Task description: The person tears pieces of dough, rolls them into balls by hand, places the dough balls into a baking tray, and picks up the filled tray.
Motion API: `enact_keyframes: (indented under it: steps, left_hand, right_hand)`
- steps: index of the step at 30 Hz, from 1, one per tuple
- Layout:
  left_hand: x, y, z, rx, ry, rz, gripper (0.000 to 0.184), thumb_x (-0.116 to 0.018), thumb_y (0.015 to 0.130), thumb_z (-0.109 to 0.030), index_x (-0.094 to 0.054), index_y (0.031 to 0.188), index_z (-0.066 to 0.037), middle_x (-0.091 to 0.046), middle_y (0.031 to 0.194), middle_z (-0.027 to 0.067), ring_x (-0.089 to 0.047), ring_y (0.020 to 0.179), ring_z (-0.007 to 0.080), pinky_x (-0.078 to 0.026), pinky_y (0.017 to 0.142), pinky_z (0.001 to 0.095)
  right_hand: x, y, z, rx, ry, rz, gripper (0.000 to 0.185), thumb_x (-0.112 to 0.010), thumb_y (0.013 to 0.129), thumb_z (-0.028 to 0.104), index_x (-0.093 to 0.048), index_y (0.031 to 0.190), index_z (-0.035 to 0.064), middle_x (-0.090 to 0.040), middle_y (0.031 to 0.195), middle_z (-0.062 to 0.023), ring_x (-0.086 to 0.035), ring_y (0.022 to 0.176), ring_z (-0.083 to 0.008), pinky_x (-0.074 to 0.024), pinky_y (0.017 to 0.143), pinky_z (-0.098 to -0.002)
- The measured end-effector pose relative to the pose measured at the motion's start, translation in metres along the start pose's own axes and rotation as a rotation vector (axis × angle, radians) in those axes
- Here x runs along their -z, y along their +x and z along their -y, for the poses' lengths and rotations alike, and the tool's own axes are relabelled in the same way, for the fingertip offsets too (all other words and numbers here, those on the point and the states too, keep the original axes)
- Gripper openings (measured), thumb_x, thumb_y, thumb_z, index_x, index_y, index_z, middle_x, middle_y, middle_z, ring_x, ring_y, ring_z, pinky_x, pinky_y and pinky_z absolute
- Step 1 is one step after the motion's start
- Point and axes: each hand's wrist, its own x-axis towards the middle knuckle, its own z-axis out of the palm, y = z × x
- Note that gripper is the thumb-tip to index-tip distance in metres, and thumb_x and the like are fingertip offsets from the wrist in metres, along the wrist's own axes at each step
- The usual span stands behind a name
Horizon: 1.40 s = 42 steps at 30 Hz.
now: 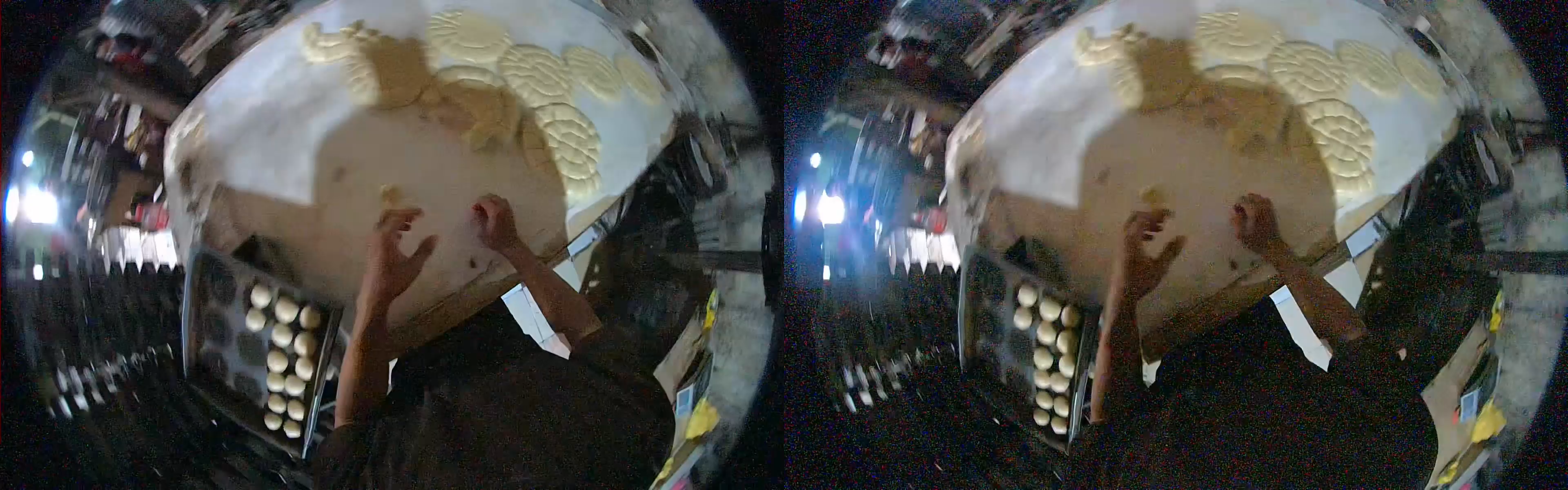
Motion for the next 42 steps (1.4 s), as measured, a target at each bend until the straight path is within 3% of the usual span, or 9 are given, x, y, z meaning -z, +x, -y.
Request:
enact_keyframes:
  steps: [4, 9, 11, 16, 29, 32, 34, 37, 42]
  left_hand:
    - [-0.112, 0.126, 0.05, 0.083, -0.106, 0.086, 0.043, -0.079, 0.078, -0.023, -0.062, 0.113, -0.005, -0.064, 0.112, 0.0145, -0.062, 0.092, 0.0268, -0.052, 0.081, 0.0416]
    - [-0.195, 0.262, 0.091, -0.01, 0.452, 0.22, 0.044, -0.076, 0.081, -0.031, -0.06, 0.11, -0.002, -0.062, 0.108, 0.019, -0.06, 0.093, 0.0343, -0.049, 0.08, 0.0464]
    - [-0.214, 0.247, 0.071, -0.322, 0.511, -0.003, 0.047, -0.075, 0.082, -0.035, -0.06, 0.109, 0.0, -0.06, 0.111, 0.0202, -0.059, 0.094, 0.0356, -0.048, 0.078, 0.0468]
    - [-0.209, 0.231, 0.064, 0.56, -0.358, 0.11, 0.055, -0.071, 0.087, -0.02, -0.039, 0.127, -0.003, -0.058, 0.106, 0.014, -0.059, 0.094, 0.0255, -0.053, 0.077, 0.0387]
    - [-0.099, 0.0, 0.164, 0.248, -0.651, -0.335, 0.061, -0.061, 0.094, -0.021, -0.032, 0.144, -0.002, -0.056, 0.119, 0.0145, -0.056, 0.108, 0.0285, -0.047, 0.092, 0.0377]
    - [-0.087, -0.081, 0.181, 0.153, -0.007, -0.322, 0.047, -0.063, 0.094, -0.024, -0.044, 0.132, -0.004, -0.054, 0.117, 0.0109, -0.055, 0.106, 0.0222, -0.047, 0.091, 0.0359]
    - [-0.097, -0.1, 0.19, 0.091, -0.275, -0.28, 0.033, -0.063, 0.095, -0.025, -0.05, 0.119, -0.006, -0.053, 0.113, 0.009, -0.054, 0.1, 0.0179, -0.047, 0.087, 0.0344]
    - [-0.092, -0.101, 0.07, -0.037, -1.048, -0.48, 0.021, -0.063, 0.095, -0.023, -0.052, 0.102, -0.006, -0.053, 0.107, 0.0072, -0.053, 0.09, 0.0158, -0.048, 0.078, 0.0327]
    - [-0.012, -0.112, 0.039, -0.018, -0.426, -0.767, 0.015, -0.057, 0.097, -0.02, -0.05, 0.096, -0.007, -0.053, 0.095, 0.0073, -0.054, 0.089, 0.0151, -0.047, 0.078, 0.0303]
  right_hand:
    - [0.026, -0.014, -0.097, -0.41, 0.192, -0.072, 0.011, -0.06, 0.081, 0.015, -0.057, 0.085, 0.0044, -0.059, 0.084, -0.0143, -0.056, 0.079, -0.0352, -0.0426, 0.08, -0.0465]
    - [0.028, -0.01, -0.103, -0.133, -0.045, -0.187, 0.01, -0.064, 0.078, 0.008, -0.056, 0.084, 0.0062, -0.057, 0.084, -0.013, -0.055, 0.081, -0.0332, -0.0418, 0.08, -0.0448]
    - [0.032, -0.003, -0.097, -0.185, 0.003, -0.208, 0.013, -0.066, 0.076, 0.008, -0.056, 0.084, 0.0064, -0.057, 0.084, -0.0124, -0.055, 0.081, -0.0335, -0.0419, 0.08, -0.045]
    - [0.041, 0.002, -0.094, -0.236, 0.07, -0.134, 0.015, -0.067, 0.073, 0.014, -0.057, 0.081, 0.0068, -0.056, 0.083, -0.0138, -0.054, 0.085, -0.0362, -0.0421, 0.083, -0.0476]
    - [0.016, -0.001, -0.074, -0.566, 0.39, -0.011, 0.023, -0.058, 0.091, 0.028, -0.061, 0.088, 0.005, -0.059, 0.078, -0.0126, -0.058, 0.072, -0.0218, -0.0467, 0.068, -0.0368]
    - [-0.027, -0.048, -0.03, -0.113, 1.138, 0.328, 0.043, -0.043, 0.1, 0.044, -0.063, 0.11, 0.0068, -0.062, 0.095, -0.0045, -0.057, 0.078, -0.0166, -0.0488, 0.067, -0.0324]
    - [-0.03, -0.053, 0.041, -0.826, 1.282, 0.731, 0.05, -0.053, 0.096, 0.047, -0.054, 0.126, 0.0071, -0.06, 0.11, -0.0056, -0.06, 0.093, -0.0191, -0.0504, 0.081, -0.0354]
    - [-0.011, -0.027, 0.127, -0.51, 0.985, 0.353, 0.043, -0.061, 0.092, 0.031, -0.051, 0.125, 0.006, -0.06, 0.114, -0.0114, -0.061, 0.096, -0.0216, -0.053, 0.08, -0.0386]
    - [0.024, 0.014, 0.148, -0.314, 1.02, 0.241, 0.038, -0.066, 0.089, 0.018, -0.047, 0.12, 0.0056, -0.06, 0.108, -0.0145, -0.063, 0.091, -0.0226, -0.055, 0.074, -0.0381]
